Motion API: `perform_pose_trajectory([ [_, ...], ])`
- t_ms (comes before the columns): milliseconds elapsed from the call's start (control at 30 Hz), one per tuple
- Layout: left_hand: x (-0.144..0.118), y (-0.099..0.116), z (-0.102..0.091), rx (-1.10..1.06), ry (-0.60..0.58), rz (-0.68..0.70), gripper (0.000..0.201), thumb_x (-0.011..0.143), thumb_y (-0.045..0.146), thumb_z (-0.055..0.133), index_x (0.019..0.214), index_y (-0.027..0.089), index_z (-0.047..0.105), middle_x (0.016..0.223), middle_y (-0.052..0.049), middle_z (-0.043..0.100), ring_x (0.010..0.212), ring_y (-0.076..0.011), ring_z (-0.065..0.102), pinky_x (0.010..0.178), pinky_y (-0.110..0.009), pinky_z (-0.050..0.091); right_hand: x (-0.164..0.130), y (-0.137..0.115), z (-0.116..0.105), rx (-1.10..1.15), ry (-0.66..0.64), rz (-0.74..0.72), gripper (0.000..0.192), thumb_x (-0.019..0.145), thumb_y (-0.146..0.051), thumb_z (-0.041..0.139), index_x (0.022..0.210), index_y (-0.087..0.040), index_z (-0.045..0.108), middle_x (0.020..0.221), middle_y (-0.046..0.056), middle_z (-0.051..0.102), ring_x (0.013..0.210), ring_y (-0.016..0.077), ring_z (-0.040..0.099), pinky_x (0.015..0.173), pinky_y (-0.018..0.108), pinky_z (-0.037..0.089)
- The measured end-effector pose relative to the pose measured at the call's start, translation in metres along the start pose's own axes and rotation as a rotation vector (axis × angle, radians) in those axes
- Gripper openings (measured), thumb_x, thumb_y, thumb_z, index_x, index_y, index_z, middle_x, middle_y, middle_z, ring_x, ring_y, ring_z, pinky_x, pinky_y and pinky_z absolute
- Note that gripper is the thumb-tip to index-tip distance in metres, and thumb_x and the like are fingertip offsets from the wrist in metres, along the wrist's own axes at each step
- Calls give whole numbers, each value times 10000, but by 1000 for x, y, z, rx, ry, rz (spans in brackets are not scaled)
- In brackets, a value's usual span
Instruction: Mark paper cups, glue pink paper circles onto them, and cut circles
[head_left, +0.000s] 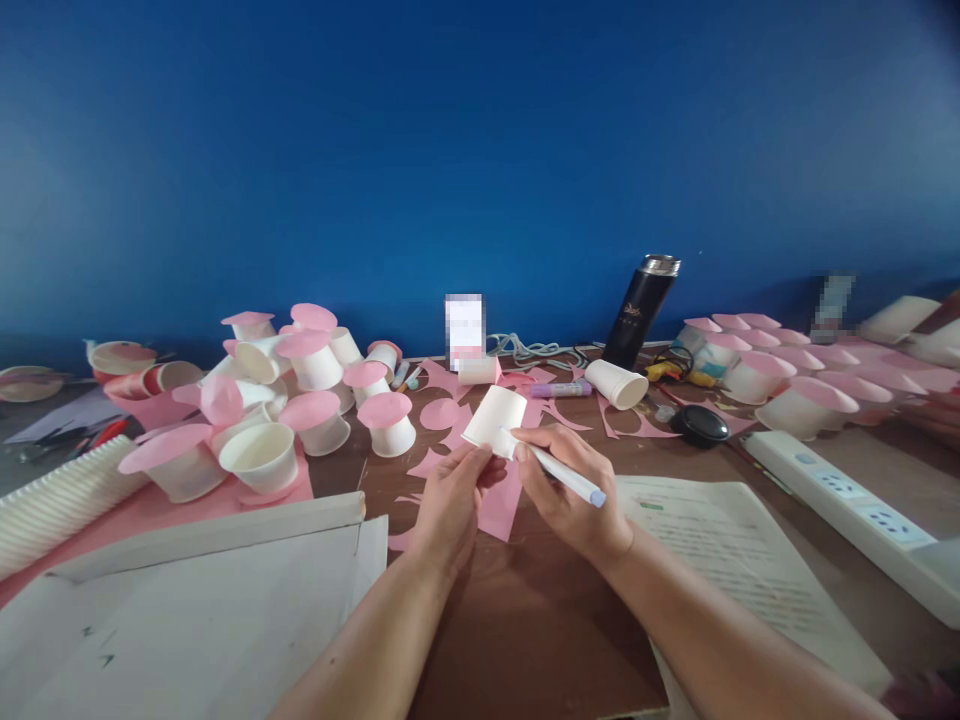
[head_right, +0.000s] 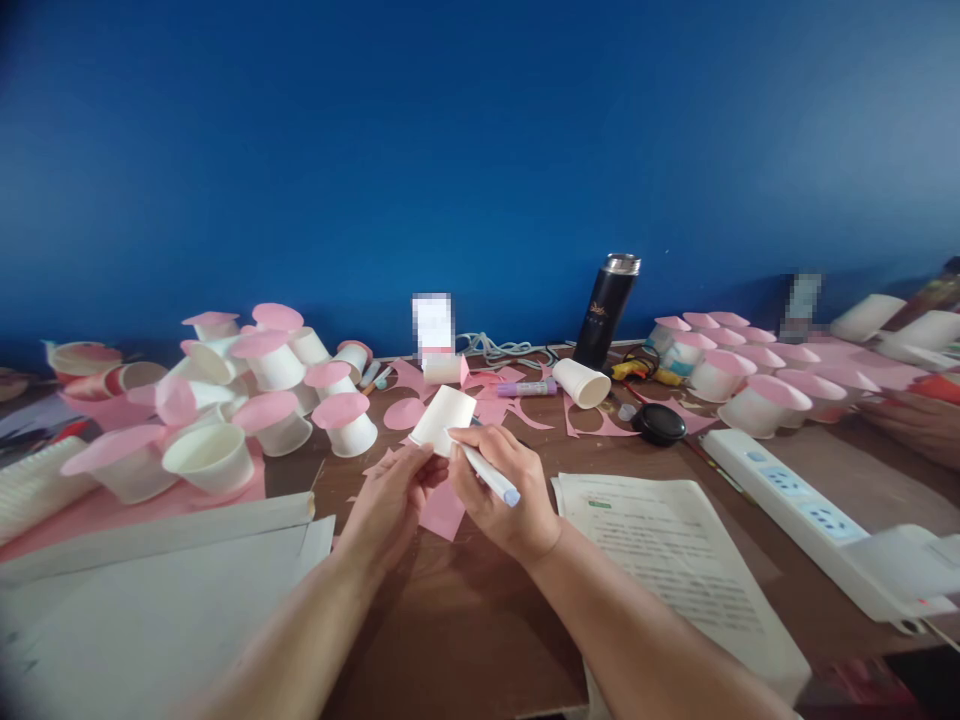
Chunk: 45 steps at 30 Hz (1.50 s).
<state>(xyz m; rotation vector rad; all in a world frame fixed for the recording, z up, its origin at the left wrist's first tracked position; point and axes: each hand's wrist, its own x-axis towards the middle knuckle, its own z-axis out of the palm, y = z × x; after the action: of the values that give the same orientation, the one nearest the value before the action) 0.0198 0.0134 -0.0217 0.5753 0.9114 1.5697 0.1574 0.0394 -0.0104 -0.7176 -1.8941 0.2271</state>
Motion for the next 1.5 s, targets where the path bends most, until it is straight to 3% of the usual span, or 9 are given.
perform_pose_trajectory([
  [1500,-2,2,1,-28,1,7,143,679,271,750,678,138,697,656,-25,636,672,-110,593,715,-237,475,0,-3,0,-25,-1,-17,145,865,-184,555,995,-208,614,846,37,681,769,162,645,723,293,525],
])
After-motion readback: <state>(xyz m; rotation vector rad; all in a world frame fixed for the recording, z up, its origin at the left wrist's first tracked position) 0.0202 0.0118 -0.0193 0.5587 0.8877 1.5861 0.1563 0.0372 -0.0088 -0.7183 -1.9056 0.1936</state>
